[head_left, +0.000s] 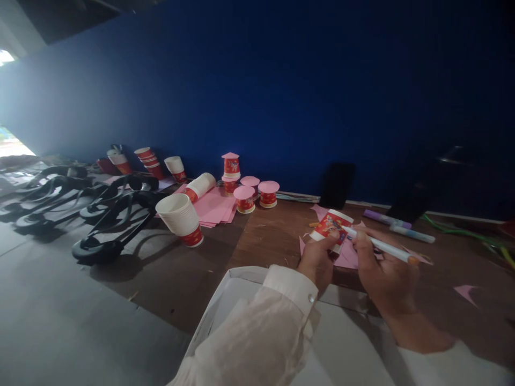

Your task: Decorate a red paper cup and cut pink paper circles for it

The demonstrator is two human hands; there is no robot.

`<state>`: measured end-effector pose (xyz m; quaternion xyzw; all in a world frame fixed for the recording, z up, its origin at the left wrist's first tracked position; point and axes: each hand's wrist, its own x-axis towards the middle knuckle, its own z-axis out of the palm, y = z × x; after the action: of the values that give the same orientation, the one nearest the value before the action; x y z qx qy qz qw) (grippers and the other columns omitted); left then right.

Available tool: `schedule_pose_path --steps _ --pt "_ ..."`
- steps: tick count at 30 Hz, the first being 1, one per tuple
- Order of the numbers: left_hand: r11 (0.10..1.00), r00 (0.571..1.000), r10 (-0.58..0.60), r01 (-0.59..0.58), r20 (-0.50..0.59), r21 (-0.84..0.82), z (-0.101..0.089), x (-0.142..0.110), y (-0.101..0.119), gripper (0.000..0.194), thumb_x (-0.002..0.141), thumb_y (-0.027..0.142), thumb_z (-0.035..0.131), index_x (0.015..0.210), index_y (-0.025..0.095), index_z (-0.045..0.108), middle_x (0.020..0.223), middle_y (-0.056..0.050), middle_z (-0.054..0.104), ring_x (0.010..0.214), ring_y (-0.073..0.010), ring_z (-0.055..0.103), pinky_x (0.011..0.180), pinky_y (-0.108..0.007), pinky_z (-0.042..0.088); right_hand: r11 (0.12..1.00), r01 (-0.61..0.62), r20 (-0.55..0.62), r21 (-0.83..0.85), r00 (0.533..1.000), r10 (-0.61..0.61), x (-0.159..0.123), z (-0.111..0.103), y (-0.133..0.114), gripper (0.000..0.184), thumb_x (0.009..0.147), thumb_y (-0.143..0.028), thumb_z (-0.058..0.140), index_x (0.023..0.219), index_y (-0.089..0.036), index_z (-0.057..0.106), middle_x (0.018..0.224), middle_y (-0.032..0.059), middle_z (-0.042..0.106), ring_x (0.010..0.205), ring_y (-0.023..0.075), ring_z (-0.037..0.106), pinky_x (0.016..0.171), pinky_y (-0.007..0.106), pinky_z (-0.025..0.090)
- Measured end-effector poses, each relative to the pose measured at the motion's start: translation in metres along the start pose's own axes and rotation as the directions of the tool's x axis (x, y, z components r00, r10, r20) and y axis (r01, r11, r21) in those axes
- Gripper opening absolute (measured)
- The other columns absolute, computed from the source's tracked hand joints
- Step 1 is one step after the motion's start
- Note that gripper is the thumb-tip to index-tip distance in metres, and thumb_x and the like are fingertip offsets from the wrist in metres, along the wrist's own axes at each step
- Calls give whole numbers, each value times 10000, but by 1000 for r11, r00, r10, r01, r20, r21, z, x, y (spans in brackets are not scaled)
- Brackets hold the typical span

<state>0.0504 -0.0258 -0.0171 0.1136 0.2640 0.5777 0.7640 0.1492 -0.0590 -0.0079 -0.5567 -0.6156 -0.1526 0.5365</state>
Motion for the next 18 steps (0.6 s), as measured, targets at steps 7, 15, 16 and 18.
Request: schedule_pose_path --steps 7,15,16,18 --pt "1000 1000 -5 5 2 -19 0 1 0 393 493 212 940 807 169 709 838 -26 720 770 -151 644 753 -272 444 1000 16 13 12 1000 -16 2 -2 -4 272 1002 -376 559 964 -205 768 947 99 812 899 260 767 872 391 588" --pt "1000 1000 -11 11 -1 6 -2 2 -1 437 503 238 950 865 182 712 851 -18 718 779 -151 640 739 -269 428 999 38 0 -28 999 -38 2 -2 -4 265 996 -371 568 946 -206 769 902 88 813 868 254 773 850 380 599" --pt "1000 1000 -12 12 -4 8 -2 2 -1 444 496 241 954 863 182 711 847 -18 716 781 -153 640 739 -270 428 999 37 -5 -28 999 -37 2 -1 -4 265 996 -370 570 946 -203 770 904 89 814 866 254 775 850 380 601" --pt "1000 1000 -13 14 -4 9 -2 3 -1 435 492 243 956 846 175 712 842 -25 714 790 -162 643 746 -275 434 999 41 -12 -29 999 -42 2 0 -3 268 997 -366 572 942 -196 772 899 90 813 861 252 775 848 378 601"
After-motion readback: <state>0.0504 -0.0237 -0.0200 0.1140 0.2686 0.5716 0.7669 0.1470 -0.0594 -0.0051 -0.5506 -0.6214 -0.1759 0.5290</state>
